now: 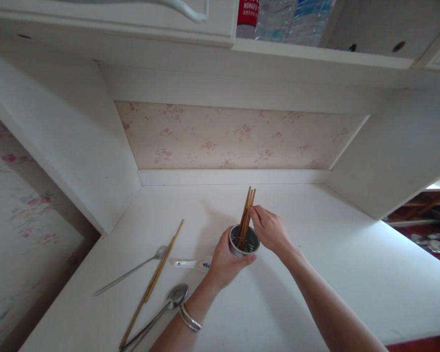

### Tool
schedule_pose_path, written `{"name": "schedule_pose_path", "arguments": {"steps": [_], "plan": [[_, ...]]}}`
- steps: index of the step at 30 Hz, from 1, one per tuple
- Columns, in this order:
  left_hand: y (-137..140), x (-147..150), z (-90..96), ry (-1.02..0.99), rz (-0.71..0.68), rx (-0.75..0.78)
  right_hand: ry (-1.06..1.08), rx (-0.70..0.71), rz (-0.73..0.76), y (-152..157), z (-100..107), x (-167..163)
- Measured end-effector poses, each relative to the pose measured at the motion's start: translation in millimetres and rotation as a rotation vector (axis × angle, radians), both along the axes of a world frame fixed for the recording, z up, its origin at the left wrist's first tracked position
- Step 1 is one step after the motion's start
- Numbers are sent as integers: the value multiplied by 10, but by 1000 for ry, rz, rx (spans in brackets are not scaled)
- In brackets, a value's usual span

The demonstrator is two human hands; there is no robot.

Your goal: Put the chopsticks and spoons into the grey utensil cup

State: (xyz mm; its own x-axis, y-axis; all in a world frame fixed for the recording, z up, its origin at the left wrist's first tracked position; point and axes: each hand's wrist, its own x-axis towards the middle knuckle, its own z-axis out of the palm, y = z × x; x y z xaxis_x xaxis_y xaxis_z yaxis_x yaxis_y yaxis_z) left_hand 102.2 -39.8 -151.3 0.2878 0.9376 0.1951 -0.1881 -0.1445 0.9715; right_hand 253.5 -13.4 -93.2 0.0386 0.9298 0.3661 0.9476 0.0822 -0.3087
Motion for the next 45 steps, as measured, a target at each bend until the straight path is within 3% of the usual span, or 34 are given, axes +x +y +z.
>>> {"name": "schedule_pose_path", "arguments": {"steps": [6,14,19,35,45], "plan": [[13,-6,-29,19,-4,16,123,-3,30,0,-47,27],[18,2,-32,15,4,12,528,-35,105,-64,-152,32],[34,16,-73,19,29,23,670,-9,153,-83,-292,11],[16,33,-95,26,38,2,984,-112,193,-74,-505,-11],[15,34,-101,39,45,-20,1026,-187,202,5,-389,4]]}}
